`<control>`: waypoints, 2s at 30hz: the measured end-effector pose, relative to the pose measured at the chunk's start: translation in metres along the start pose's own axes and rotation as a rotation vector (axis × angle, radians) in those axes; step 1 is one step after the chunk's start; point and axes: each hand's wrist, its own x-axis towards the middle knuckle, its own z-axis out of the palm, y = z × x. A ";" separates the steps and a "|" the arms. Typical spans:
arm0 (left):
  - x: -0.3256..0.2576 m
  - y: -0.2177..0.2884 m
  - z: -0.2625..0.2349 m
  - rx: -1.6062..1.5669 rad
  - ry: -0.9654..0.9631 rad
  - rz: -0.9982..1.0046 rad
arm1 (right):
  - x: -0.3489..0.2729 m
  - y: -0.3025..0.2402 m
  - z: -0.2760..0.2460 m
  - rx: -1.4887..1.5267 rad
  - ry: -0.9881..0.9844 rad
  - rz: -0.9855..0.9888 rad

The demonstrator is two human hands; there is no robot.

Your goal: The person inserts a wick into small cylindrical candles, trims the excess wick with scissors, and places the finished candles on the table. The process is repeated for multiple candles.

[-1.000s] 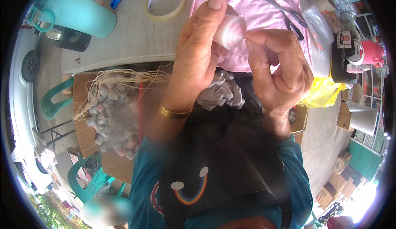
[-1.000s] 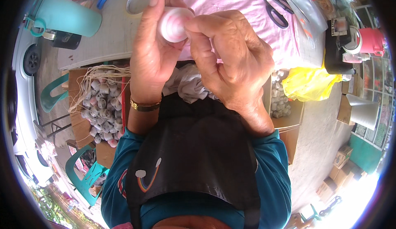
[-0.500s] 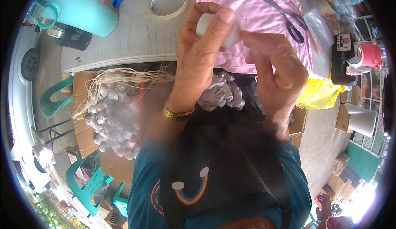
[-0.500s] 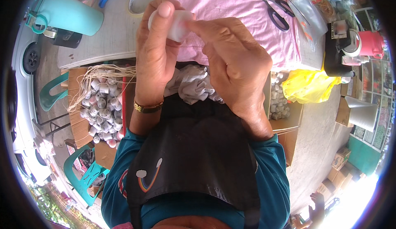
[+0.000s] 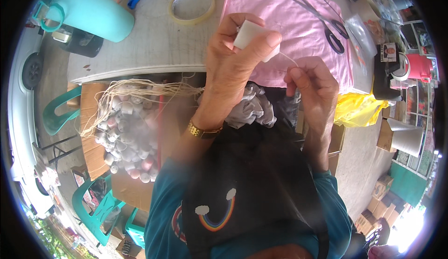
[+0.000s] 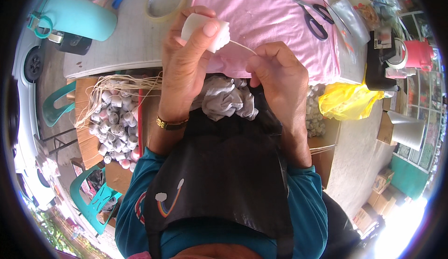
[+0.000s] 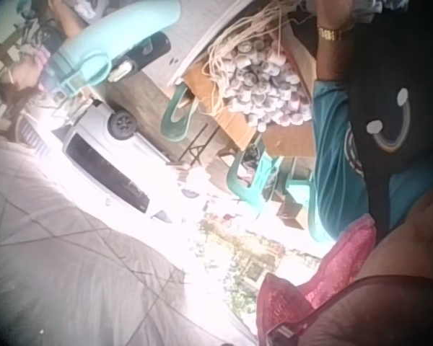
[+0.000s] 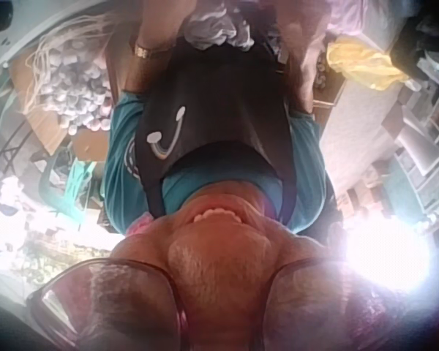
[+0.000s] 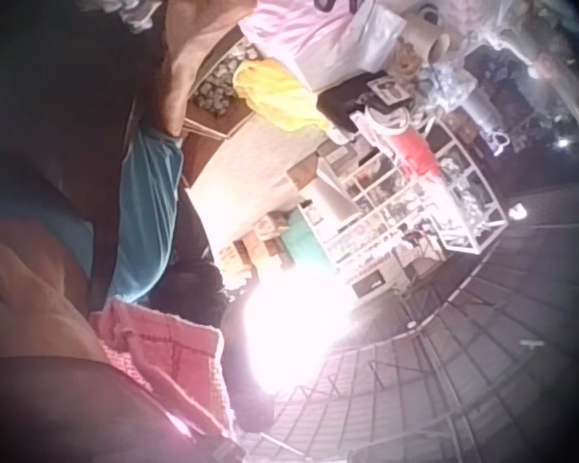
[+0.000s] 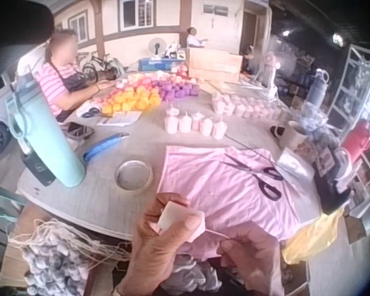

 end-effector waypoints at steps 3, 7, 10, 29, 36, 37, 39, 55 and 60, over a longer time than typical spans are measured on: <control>0.000 -0.003 0.002 0.032 -0.050 -0.028 | -0.001 0.002 -0.002 -0.140 0.076 -0.046; -0.002 -0.005 0.006 0.078 -0.099 -0.011 | 0.003 0.003 0.005 -0.243 0.112 -0.271; -0.004 -0.004 0.004 0.183 -0.099 0.014 | 0.006 0.000 0.006 -0.284 0.063 -0.322; -0.006 -0.016 -0.003 0.522 -0.387 0.286 | 0.029 -0.018 0.003 -0.269 -0.016 -0.490; -0.013 -0.003 -0.009 0.413 -0.371 0.032 | 0.029 -0.014 0.005 0.061 0.149 -0.388; -0.014 -0.001 -0.010 0.322 -0.390 -0.030 | 0.031 -0.011 0.003 0.092 0.177 -0.419; -0.014 -0.003 -0.010 0.175 -0.428 -0.064 | 0.033 -0.006 -0.001 0.027 0.203 -0.433; -0.014 -0.002 -0.006 0.689 -0.325 0.341 | 0.019 -0.006 0.006 -0.354 0.134 -0.686; -0.017 0.003 -0.003 0.641 -0.286 0.237 | 0.016 -0.002 0.009 -0.209 0.144 -0.549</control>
